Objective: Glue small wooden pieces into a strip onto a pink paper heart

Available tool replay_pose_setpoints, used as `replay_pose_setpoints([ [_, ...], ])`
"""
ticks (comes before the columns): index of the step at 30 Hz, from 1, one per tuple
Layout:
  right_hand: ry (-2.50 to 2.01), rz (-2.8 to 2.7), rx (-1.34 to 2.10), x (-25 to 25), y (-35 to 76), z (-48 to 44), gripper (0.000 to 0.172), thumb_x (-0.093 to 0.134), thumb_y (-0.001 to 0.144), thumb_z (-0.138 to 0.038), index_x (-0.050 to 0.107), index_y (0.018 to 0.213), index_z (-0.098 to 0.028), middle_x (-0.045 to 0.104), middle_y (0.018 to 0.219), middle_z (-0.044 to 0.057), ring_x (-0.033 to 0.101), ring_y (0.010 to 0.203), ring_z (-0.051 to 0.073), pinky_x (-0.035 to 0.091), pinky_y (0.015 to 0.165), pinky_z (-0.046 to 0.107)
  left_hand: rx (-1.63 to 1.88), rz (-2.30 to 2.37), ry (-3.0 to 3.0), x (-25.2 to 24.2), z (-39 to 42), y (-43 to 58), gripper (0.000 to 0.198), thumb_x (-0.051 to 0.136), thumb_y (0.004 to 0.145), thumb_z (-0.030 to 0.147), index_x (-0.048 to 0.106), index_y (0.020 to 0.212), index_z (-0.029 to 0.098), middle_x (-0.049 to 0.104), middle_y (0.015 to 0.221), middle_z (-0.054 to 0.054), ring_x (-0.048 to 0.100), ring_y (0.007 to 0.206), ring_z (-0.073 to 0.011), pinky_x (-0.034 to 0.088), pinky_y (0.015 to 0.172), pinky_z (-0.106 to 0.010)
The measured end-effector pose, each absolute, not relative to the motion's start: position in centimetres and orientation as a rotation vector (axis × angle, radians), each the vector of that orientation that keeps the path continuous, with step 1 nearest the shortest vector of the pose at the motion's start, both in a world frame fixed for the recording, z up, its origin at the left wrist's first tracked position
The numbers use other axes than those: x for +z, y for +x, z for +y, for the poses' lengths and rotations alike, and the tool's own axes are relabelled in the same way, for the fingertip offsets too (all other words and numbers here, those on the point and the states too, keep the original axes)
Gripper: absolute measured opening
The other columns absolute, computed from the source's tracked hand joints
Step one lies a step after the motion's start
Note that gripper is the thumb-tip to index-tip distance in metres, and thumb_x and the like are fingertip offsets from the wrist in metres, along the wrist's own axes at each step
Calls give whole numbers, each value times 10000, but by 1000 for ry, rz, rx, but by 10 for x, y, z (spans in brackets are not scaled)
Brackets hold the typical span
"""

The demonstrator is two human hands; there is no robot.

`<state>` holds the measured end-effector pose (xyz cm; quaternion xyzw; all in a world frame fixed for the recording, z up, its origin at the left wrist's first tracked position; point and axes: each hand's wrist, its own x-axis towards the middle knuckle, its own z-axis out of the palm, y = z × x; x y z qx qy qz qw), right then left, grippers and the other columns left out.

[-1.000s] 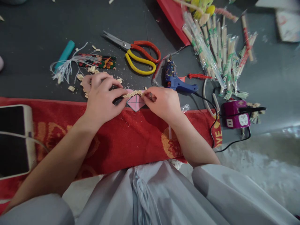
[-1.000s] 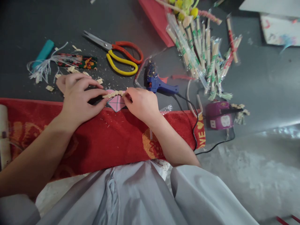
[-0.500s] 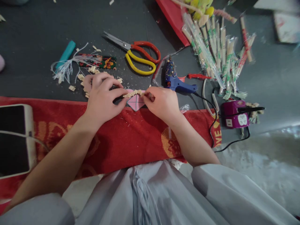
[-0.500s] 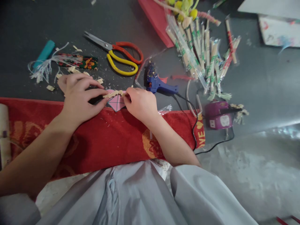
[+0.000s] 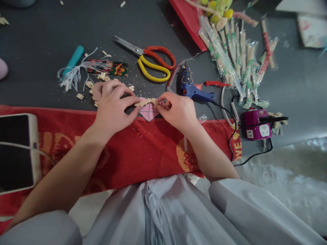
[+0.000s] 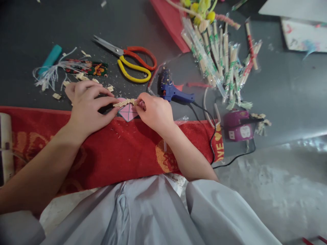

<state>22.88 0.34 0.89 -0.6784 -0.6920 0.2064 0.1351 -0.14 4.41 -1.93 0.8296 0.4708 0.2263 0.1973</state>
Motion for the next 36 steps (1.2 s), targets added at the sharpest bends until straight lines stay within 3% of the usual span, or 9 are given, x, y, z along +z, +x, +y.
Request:
replay_pose_setpoints([
  [9,-1923,-2021,582,8,230,3,208,699,940,-188,839,1091,-214,771,820,22,631,743,167,367,710,305,646,1313,2277,-18,43,-2,202,671,964,460,853,1016,389,760,1128,-60,575,1396,-393,355,1339,-688],
  [19,-1982,-2019,602,12,227,4,163,787,946,-237,849,1092,-199,774,844,20,630,759,161,362,725,294,739,1310,2506,-39,45,-8,187,726,1026,474,838,1114,352,743,1140,-34,601,1335,-359,427,1235,-652],
  [27,-1991,-2018,614,16,228,3,181,803,927,-243,829,1103,-210,712,782,-13,587,717,146,356,725,291,800,1298,2555,-41,45,-8,169,742,1018,467,820,1096,339,742,1118,-32,601,1302,-326,457,1204,-590],
  [36,-1949,-2068,520,21,231,-3,218,664,954,-238,773,1139,-196,593,694,-44,486,640,125,322,692,285,866,1291,2570,-42,45,-10,150,754,962,419,768,1043,293,712,1097,-29,575,1250,-317,444,1191,-561],
])
